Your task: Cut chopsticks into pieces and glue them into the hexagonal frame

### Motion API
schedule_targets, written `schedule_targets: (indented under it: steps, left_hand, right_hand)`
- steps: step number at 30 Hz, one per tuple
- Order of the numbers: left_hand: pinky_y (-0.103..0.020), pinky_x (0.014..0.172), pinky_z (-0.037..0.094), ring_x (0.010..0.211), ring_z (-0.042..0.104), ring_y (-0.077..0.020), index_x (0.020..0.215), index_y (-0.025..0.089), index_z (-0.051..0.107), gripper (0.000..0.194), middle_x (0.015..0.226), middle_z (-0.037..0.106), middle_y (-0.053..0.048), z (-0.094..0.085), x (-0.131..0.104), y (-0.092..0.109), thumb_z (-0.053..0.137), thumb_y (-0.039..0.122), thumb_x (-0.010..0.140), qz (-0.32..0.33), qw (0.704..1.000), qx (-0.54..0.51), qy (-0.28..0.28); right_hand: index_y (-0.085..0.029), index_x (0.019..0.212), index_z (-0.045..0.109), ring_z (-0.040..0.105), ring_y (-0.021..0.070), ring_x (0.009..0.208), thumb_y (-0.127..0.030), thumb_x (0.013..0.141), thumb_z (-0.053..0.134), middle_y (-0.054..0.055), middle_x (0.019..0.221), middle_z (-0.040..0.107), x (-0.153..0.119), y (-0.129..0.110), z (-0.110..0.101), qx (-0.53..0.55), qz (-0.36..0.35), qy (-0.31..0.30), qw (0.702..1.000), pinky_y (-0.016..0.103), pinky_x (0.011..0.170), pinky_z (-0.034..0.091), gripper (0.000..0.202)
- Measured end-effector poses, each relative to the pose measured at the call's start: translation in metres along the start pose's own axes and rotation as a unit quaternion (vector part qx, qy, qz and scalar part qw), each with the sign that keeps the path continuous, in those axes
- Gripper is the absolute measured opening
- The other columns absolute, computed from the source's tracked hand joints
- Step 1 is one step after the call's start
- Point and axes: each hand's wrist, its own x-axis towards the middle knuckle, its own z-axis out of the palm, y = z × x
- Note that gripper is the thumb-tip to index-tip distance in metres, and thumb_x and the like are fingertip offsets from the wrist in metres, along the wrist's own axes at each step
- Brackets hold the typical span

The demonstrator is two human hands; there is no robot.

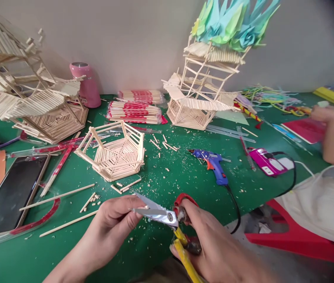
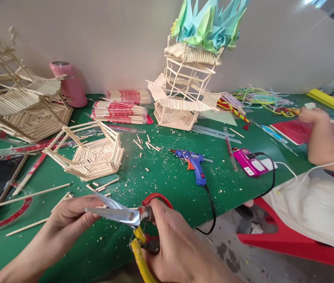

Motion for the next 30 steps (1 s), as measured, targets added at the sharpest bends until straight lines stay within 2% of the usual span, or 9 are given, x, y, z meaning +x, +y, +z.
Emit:
schedule_targets:
  steps: [4,8,10,13,16,18,20,25,30]
  left_hand:
    - [-0.028,0.060,0.055,0.066,0.067,-0.0204,0.082,0.022,0.076,0.021,0.074,0.074,-0.007,-0.003,-0.001,0.002,0.058,0.033,0.084,-0.074,0.993,-0.087,-0.034]
    - [-0.023,0.060,0.054,0.065,0.067,-0.0173,0.083,0.024,0.076,0.017,0.074,0.074,-0.004,-0.002,-0.001,0.002,0.059,0.028,0.084,-0.074,0.994,-0.083,-0.024]
    - [-0.021,0.059,0.053,0.064,0.066,-0.0150,0.085,0.025,0.075,0.018,0.074,0.074,-0.003,0.001,-0.001,0.002,0.057,0.023,0.084,-0.055,0.998,-0.038,-0.004]
    - [-0.017,0.054,0.050,0.059,0.063,-0.0122,0.089,0.025,0.075,0.019,0.069,0.071,-0.001,0.008,-0.001,0.000,0.060,0.017,0.081,-0.010,0.997,0.033,0.066]
    - [-0.018,0.052,0.050,0.057,0.062,-0.0127,0.086,0.024,0.075,0.019,0.066,0.070,-0.001,0.012,-0.001,-0.002,0.061,0.014,0.078,0.031,0.992,0.050,0.114]
    - [-0.020,0.053,0.051,0.059,0.064,-0.0146,0.083,0.024,0.076,0.017,0.068,0.072,-0.002,0.010,0.001,-0.002,0.062,0.016,0.078,0.021,0.995,0.013,0.099]
    - [-0.022,0.052,0.052,0.059,0.065,-0.0161,0.080,0.024,0.077,0.013,0.068,0.073,-0.004,0.006,0.002,-0.002,0.064,0.021,0.078,-0.025,0.997,-0.049,0.061]
    - [-0.020,0.051,0.049,0.055,0.063,-0.0140,0.074,0.027,0.077,0.007,0.068,0.074,-0.002,-0.004,0.004,-0.002,0.071,0.030,0.074,-0.140,0.974,-0.175,-0.028]
    - [-0.022,0.059,0.051,0.063,0.065,-0.0153,0.074,0.028,0.077,0.006,0.074,0.075,-0.002,-0.004,0.004,-0.003,0.071,0.027,0.074,-0.160,0.962,-0.215,-0.048]
  right_hand:
    - [-0.018,0.096,0.043,0.059,0.0204,0.062,-0.026,0.067,0.056,0.005,0.072,0.061,-0.001,0.005,-0.001,-0.034,-0.016,-0.001,0.999,0.030,0.053,0.045,0.033]
    - [-0.019,0.089,0.042,0.056,0.0182,0.056,-0.023,0.063,0.051,0.002,0.066,0.058,-0.001,0.007,0.005,-0.032,-0.036,0.026,0.998,0.027,0.048,0.039,0.028]
    - [-0.020,0.087,0.041,0.054,0.0167,0.053,-0.023,0.063,0.050,0.000,0.062,0.055,0.000,0.006,0.007,-0.017,-0.043,0.040,0.998,0.026,0.047,0.038,0.026]
    - [-0.021,0.086,0.040,0.050,0.0148,0.049,-0.024,0.067,0.051,-0.003,0.059,0.051,0.002,0.003,0.008,-0.001,-0.032,0.036,0.999,0.025,0.045,0.036,0.022]
    - [-0.021,0.088,0.040,0.051,0.0145,0.051,-0.023,0.069,0.054,-0.003,0.063,0.052,0.004,0.002,0.006,0.008,-0.008,0.019,1.000,0.024,0.046,0.038,0.023]
    - [-0.021,0.089,0.040,0.053,0.0149,0.054,-0.024,0.070,0.056,-0.001,0.067,0.055,0.005,0.003,0.003,0.009,-0.001,0.010,1.000,0.025,0.048,0.041,0.026]
    - [-0.020,0.090,0.041,0.055,0.0162,0.056,-0.028,0.069,0.059,0.001,0.069,0.058,0.004,0.004,0.001,-0.002,-0.005,0.009,1.000,0.026,0.050,0.043,0.029]
    - [-0.018,0.092,0.043,0.058,0.0211,0.059,-0.031,0.067,0.058,0.005,0.069,0.060,0.003,0.004,-0.005,-0.043,-0.024,0.020,0.999,0.029,0.050,0.043,0.032]
    - [-0.017,0.091,0.042,0.056,0.0208,0.057,-0.027,0.066,0.054,0.006,0.068,0.059,0.003,0.004,-0.004,-0.059,-0.034,0.006,0.998,0.031,0.049,0.042,0.030]
